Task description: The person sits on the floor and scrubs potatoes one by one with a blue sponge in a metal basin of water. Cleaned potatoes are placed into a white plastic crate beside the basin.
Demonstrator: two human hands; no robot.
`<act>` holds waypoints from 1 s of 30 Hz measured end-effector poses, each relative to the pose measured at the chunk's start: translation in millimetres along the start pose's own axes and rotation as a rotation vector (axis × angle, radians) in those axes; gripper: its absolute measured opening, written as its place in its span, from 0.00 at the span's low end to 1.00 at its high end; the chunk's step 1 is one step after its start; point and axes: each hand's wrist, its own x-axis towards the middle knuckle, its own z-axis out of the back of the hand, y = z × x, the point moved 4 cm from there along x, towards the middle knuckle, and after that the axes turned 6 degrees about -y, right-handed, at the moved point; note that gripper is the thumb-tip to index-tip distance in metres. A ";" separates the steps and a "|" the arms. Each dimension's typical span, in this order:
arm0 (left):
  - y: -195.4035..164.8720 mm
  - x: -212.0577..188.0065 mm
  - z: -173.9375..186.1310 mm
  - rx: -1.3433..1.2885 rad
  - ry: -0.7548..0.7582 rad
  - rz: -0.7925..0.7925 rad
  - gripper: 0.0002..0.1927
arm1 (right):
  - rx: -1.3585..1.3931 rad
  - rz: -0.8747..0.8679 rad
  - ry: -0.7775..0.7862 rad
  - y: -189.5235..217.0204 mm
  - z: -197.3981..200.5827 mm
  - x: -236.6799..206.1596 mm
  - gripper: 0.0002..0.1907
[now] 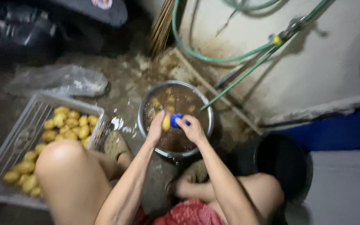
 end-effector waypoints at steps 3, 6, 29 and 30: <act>-2.5 2.9 1.2 -0.053 -0.044 0.111 0.19 | -0.129 -0.294 0.050 -37.1 -9.4 -2.5 0.22; -6.2 -0.1 1.0 -0.334 -0.035 0.447 0.16 | -0.455 -0.310 0.138 -58.8 -25.6 -20.6 0.21; -27.7 6.1 13.3 0.309 -0.170 -0.124 0.16 | 0.270 -0.006 -0.001 60.6 26.2 6.7 0.16; -27.2 7.2 11.6 0.294 -0.152 -0.103 0.16 | 0.401 -0.022 0.047 61.4 27.7 6.1 0.15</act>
